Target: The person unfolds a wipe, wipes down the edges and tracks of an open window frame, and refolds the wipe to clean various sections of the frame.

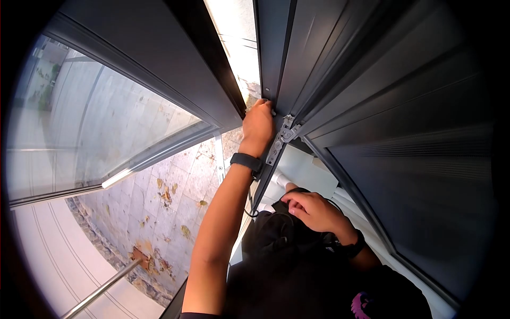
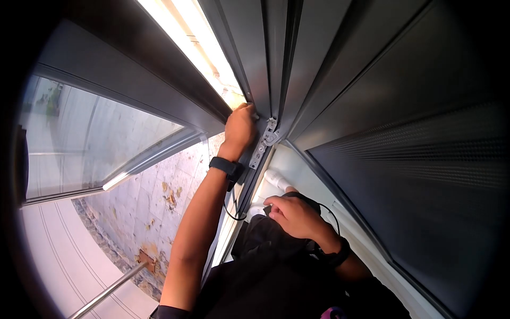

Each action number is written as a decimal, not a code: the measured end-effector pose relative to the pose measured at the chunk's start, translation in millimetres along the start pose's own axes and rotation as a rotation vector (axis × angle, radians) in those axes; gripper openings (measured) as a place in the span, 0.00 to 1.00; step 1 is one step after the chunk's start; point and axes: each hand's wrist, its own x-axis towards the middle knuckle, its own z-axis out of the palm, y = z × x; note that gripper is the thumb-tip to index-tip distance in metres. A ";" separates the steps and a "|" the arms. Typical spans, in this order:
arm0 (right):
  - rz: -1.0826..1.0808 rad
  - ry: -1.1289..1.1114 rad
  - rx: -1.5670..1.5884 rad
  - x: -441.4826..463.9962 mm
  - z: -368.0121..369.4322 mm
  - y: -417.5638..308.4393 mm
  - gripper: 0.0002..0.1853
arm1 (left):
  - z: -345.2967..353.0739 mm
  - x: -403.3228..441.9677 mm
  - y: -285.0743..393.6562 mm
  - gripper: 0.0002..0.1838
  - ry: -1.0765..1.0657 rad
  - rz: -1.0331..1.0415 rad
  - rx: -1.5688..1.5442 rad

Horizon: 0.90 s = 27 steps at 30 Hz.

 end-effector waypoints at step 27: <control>-0.023 -0.053 -0.028 1.5 -10.7 -2.6 0.15 | -40.2 -70.8 5.4 0.21 -0.189 -0.170 0.183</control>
